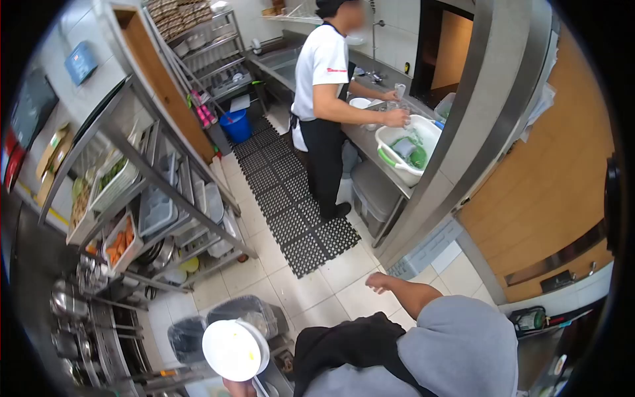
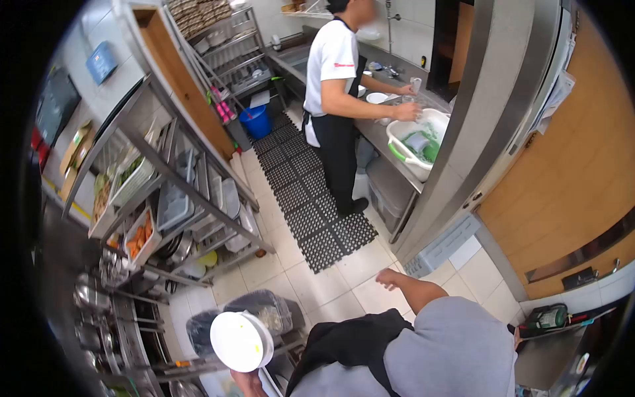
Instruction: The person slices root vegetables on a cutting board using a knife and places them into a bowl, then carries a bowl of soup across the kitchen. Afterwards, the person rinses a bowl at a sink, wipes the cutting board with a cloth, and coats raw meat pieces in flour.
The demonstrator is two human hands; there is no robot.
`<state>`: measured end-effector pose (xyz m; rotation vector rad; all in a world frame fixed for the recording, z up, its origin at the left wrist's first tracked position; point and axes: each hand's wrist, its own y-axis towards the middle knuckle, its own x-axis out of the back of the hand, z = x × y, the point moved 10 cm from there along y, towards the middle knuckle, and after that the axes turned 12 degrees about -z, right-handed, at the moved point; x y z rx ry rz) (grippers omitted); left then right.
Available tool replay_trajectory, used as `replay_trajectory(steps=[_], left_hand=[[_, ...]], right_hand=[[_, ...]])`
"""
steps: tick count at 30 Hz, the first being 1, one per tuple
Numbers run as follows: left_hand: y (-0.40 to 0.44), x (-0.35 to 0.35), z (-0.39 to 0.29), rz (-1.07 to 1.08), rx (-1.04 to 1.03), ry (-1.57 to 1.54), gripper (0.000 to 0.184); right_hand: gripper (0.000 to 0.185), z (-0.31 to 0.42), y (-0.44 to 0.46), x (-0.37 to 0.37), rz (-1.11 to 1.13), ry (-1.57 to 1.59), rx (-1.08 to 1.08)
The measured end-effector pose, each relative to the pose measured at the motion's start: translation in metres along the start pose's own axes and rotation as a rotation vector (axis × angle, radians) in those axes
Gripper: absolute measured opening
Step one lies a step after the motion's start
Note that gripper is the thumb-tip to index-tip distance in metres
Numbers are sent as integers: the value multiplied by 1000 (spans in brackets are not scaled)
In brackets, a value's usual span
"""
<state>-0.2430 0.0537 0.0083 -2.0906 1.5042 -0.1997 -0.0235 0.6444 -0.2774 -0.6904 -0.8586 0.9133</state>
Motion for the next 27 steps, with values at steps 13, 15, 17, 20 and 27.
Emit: replay_trajectory(steps=[13,15,17,20,27], left_hand=[[150,-501,9,568,4,302,31],[164,-546,10,555,53,315,31],[185,-598,18,696,-71,355,27],[181,-656,15,774,8,454,22],[192,-726,52,925,63,568,22]], right_hand=[[65,595,-157,321,-1041,315,1062],[56,609,-143,334,-1112,202,1005],[46,619,-126,340,-1117,208,971],[29,610,-119,355,-1152,255,886],[21,614,-93,348,-1103,315,796]])
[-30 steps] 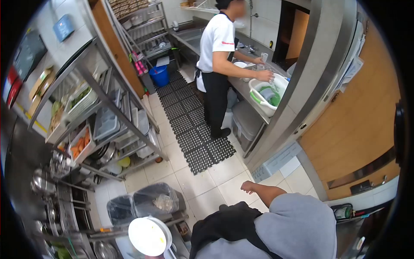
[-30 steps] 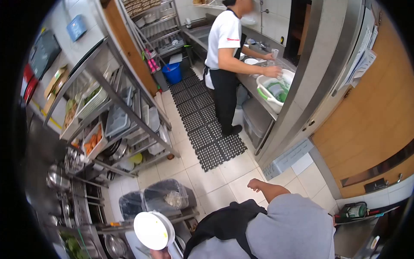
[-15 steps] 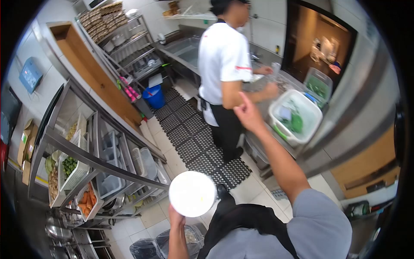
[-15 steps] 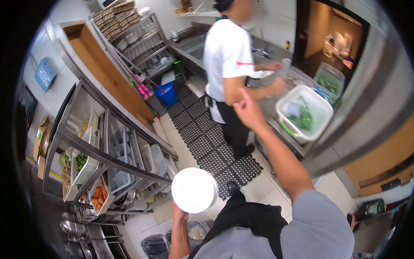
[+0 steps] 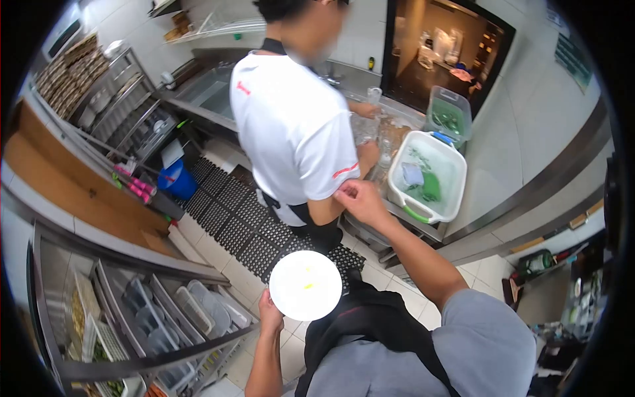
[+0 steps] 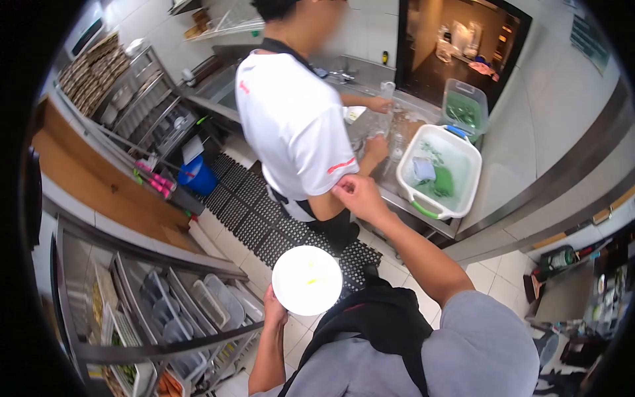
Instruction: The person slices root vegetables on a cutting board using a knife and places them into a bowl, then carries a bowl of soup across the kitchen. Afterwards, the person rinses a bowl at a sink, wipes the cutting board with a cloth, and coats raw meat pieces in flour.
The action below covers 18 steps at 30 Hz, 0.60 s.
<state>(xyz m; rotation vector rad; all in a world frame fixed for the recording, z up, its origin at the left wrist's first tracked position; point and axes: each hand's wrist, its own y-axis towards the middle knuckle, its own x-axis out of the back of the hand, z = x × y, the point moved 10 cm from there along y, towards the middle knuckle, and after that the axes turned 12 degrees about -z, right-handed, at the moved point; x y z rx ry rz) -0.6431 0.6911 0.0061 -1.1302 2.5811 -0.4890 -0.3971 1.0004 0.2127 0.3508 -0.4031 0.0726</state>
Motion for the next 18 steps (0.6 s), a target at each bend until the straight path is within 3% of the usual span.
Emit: replay_trajectory(steps=[4,13,18], left_hand=[[5,-28,5,50,68,21,25],[23,-74,38,165,120,105,22],[27,-108,51,261,148,141,24]], right_hand=[[23,-8,-5,-18,85,183,-21],[19,-7,2,-24,12,108,98],[22,-19,1,-18,61,94,46]])
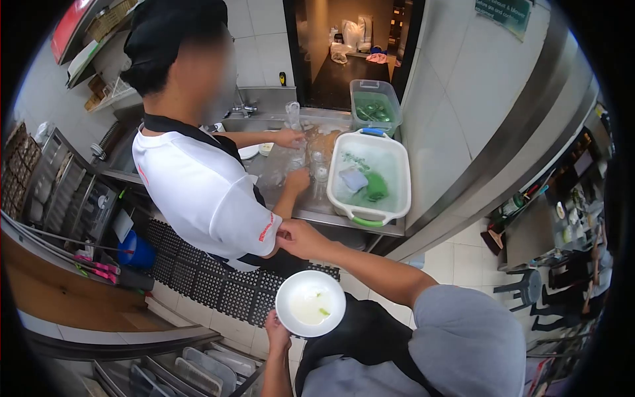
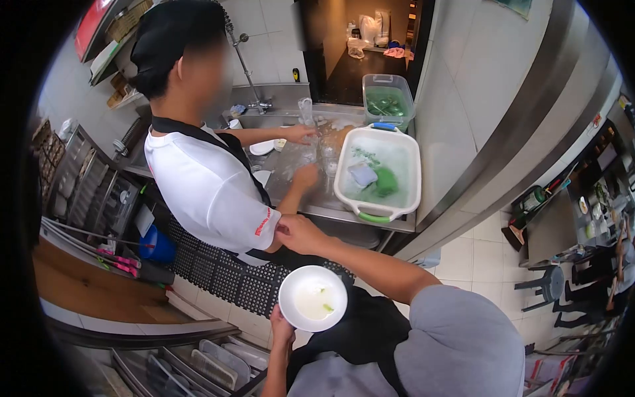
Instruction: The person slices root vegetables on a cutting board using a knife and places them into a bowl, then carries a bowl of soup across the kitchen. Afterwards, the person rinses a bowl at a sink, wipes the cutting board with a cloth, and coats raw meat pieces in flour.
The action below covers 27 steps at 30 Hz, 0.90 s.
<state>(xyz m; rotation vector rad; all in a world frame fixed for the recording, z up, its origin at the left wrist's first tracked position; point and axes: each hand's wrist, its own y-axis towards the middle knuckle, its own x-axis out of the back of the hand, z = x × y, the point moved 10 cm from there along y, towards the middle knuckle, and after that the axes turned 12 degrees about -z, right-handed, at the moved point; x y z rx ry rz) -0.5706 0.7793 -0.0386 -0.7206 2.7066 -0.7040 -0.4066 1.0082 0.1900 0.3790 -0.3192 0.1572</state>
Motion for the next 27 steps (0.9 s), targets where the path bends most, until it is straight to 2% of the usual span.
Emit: replay_trajectory(steps=[4,6,8,10,11,12,13,14,16,18,20,21,22,24,27], left_hand=[[9,-43,-15,90,-34,26,22],[16,-63,-23,122,-39,37,19],[19,-89,-35,169,-11,18,18],[26,-111,-47,179,-30,25,20],[27,-125,-54,217,-20,51,22],[28,-140,-60,254,-10,77,24],[28,-152,-66,260,12,75,12],[33,-164,-72,261,8,82,12],[39,-191,-80,330,33,75,26],[47,-213,-87,320,40,99,25],[55,-236,-97,334,32,104,24],[56,-248,-104,335,48,91,25],[59,-259,-112,333,46,97,25],[67,-279,-125,351,28,108,24],[85,-303,-136,354,42,110,25]], right_hand=[[27,-26,-14,40,22,19,-49],[29,-53,-33,77,-60,128,-195],[30,-84,-55,117,-97,-25,-349],[35,-108,-86,144,-193,69,-485],[35,-107,-95,155,-201,71,-485],[38,-110,-108,162,-163,48,-598],[41,-113,-120,167,-123,27,-712],[41,-113,-123,174,-127,33,-711],[46,-127,-139,174,-175,330,-951],[48,-121,-127,185,-211,322,-941],[48,-120,-109,200,-344,440,-899],[48,-125,-96,205,-281,375,-810],[48,-135,-89,207,-282,382,-811],[48,-139,-65,224,-380,346,-698],[55,-142,-41,242,-445,384,-740]])
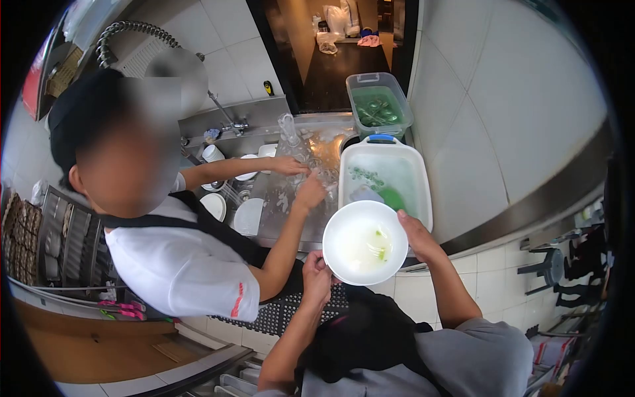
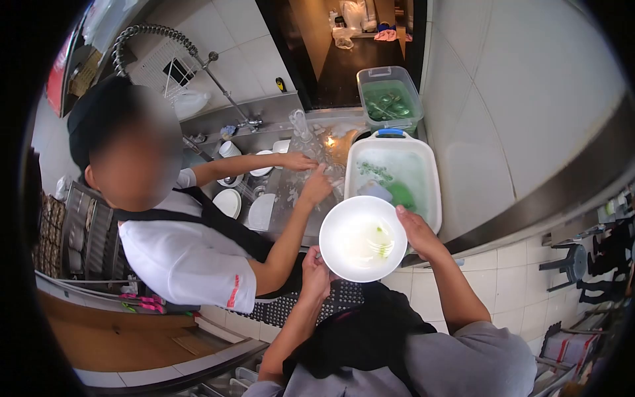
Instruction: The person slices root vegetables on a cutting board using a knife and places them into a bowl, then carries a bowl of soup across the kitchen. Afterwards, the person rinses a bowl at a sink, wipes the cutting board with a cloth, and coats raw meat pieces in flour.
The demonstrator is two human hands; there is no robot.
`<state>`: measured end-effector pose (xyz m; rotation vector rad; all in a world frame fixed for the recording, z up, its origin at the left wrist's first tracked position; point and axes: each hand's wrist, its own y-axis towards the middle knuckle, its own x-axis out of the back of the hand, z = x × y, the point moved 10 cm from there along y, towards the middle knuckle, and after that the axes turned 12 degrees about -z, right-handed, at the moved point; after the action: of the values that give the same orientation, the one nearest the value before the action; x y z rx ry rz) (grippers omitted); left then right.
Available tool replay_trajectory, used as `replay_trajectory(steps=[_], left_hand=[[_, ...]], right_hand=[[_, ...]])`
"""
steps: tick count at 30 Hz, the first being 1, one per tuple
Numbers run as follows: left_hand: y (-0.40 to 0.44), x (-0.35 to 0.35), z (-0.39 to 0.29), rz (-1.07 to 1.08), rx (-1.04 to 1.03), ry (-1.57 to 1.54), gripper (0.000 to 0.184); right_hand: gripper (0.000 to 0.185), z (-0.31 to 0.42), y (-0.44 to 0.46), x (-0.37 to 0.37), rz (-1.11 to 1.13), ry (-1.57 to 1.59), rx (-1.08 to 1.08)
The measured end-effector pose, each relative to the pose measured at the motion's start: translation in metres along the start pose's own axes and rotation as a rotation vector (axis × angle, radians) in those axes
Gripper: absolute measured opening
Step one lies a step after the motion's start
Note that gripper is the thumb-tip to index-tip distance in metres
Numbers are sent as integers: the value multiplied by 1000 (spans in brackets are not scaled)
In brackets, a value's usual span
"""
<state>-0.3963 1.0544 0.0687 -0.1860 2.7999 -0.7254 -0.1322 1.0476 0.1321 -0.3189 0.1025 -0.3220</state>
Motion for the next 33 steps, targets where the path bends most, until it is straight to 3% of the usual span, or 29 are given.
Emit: replay_trajectory(steps=[14,33], left_hand=[[65,-37,-14,-51,27,-47,24],[90,-50,-30,-41,30,-92,25]], right_hand=[[58,3,100,3,-78,5,-47],[54,19,133,-8,-126,50,-76]])
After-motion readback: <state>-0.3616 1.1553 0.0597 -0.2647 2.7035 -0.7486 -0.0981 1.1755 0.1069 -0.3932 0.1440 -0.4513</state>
